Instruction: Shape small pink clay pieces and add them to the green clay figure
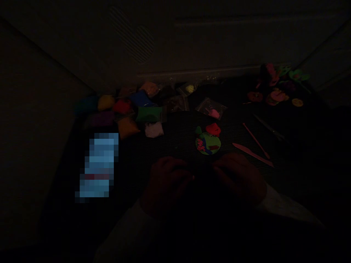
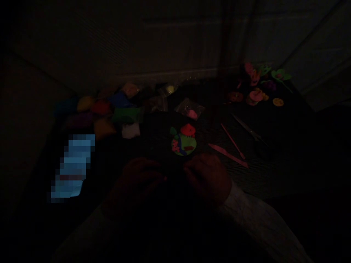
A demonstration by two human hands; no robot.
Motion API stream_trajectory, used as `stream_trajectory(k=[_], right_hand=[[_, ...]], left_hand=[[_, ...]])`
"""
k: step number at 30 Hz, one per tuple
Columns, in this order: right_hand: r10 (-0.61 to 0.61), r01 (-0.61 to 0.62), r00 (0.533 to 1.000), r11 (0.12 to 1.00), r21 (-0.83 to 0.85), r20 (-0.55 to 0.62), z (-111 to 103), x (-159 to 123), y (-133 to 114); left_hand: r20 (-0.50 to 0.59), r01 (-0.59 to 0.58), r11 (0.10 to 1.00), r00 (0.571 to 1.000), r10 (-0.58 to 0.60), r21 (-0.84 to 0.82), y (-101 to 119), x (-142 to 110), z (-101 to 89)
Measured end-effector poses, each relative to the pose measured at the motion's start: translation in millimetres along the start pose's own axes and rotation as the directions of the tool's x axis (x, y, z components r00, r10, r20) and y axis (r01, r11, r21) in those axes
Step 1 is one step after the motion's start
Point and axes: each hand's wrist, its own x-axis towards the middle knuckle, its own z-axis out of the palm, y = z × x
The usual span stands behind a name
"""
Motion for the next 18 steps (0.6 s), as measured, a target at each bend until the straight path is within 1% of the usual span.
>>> stream_trajectory(k=[6, 13, 18], right_hand=[[0.005, -0.005, 1.0, 1.0, 0.004, 0.023, -0.5, 0.7, -0.8], [0.015, -0.015, 1.0, 1.0, 0.006, 0.007, 0.9, -0.8, 0.2], [0.014, -0.014, 1.0, 1.0, -0.008, 0.007, 0.9, -0.1, -0.2]], left_hand=[[0.0, 0.002, 1.0, 1.0, -0.002, -0.011, 0.4, 0.0, 0.6], [0.005, 0.003, 1.0, 1.0, -0.003, -0.022, -1.0, 0.6, -2.0], [-0.013, -0.079, 0.997, 0.997, 0.079, 0.01, -6.2, 8.8, -1.7]])
